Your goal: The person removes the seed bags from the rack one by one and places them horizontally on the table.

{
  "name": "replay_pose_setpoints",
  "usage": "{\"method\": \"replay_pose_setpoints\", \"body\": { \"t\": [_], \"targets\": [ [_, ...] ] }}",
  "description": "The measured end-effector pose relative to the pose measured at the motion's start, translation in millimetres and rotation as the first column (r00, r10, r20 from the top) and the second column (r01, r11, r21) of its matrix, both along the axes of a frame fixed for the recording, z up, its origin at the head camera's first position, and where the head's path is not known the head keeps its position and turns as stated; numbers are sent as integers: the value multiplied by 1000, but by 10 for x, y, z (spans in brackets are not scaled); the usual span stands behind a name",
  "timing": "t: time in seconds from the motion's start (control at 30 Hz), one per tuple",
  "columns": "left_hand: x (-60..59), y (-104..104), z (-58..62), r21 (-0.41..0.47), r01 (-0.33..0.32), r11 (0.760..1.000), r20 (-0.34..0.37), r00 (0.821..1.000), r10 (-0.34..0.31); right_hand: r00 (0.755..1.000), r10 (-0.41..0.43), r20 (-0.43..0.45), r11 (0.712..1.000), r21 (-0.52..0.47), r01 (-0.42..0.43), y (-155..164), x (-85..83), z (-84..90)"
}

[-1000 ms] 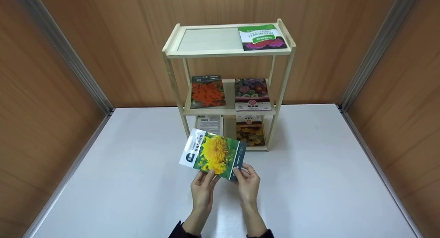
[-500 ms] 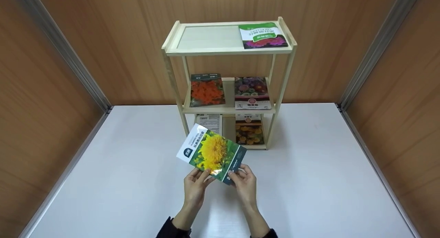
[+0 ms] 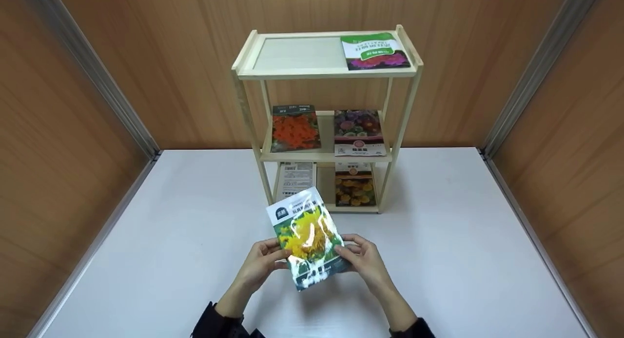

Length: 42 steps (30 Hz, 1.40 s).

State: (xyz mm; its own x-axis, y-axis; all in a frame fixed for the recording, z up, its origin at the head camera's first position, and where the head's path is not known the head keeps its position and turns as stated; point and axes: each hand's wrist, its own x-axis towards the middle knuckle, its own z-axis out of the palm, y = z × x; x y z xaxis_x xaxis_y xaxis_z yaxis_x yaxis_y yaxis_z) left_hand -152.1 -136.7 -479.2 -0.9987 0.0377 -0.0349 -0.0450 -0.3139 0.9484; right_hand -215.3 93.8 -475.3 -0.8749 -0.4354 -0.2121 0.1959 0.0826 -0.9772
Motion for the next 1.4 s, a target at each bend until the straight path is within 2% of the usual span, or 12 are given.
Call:
{"method": "replay_pose_setpoints", "body": {
  "t": [0.17,0.33,0.43,0.53,0.6,0.77,0.93,1.07,1.23,1.4],
  "targets": [
    [13,-50,51,-30,88,996,26,996,-87,998,61,-28,998,11,-61,71,-19,-6],
    [-36,-85,-25,-44,118,992,14,993,-117,1000,16,-25,999,28,-15,61,8,-12],
    [-42,-80,-48,-82,60,995,-1,998,-60,997,-69,-19,997,19,69,19,34,-34],
    [-42,-49,-104,-129,-47,990,-6,999,47,983,-181,-21,983,14,181,-49,61,-65],
    [-32,-20,-135,-155,-122,980,-2,992,123,969,-246,-29,969,11,247,-99,80,-91],
    [-8,56,-221,-185,-288,940,-13,957,290,938,-342,-57,940,4,342,-218,139,-172],
    [10,102,-292,-213,-417,883,-44,907,418,928,-360,-102,932,8,362,-306,224,-259],
    [14,83,-353,-253,-471,845,-60,880,472,927,-351,-134,935,1,354,-366,274,-325],
    [23,8,-416,-298,-481,824,-33,868,495,927,-332,-177,942,-5,336,-454,283,-412],
    [63,-115,-503,-360,-502,786,-51,852,521,930,-283,-233,949,72,307,-567,244,-493]
  ]
}}
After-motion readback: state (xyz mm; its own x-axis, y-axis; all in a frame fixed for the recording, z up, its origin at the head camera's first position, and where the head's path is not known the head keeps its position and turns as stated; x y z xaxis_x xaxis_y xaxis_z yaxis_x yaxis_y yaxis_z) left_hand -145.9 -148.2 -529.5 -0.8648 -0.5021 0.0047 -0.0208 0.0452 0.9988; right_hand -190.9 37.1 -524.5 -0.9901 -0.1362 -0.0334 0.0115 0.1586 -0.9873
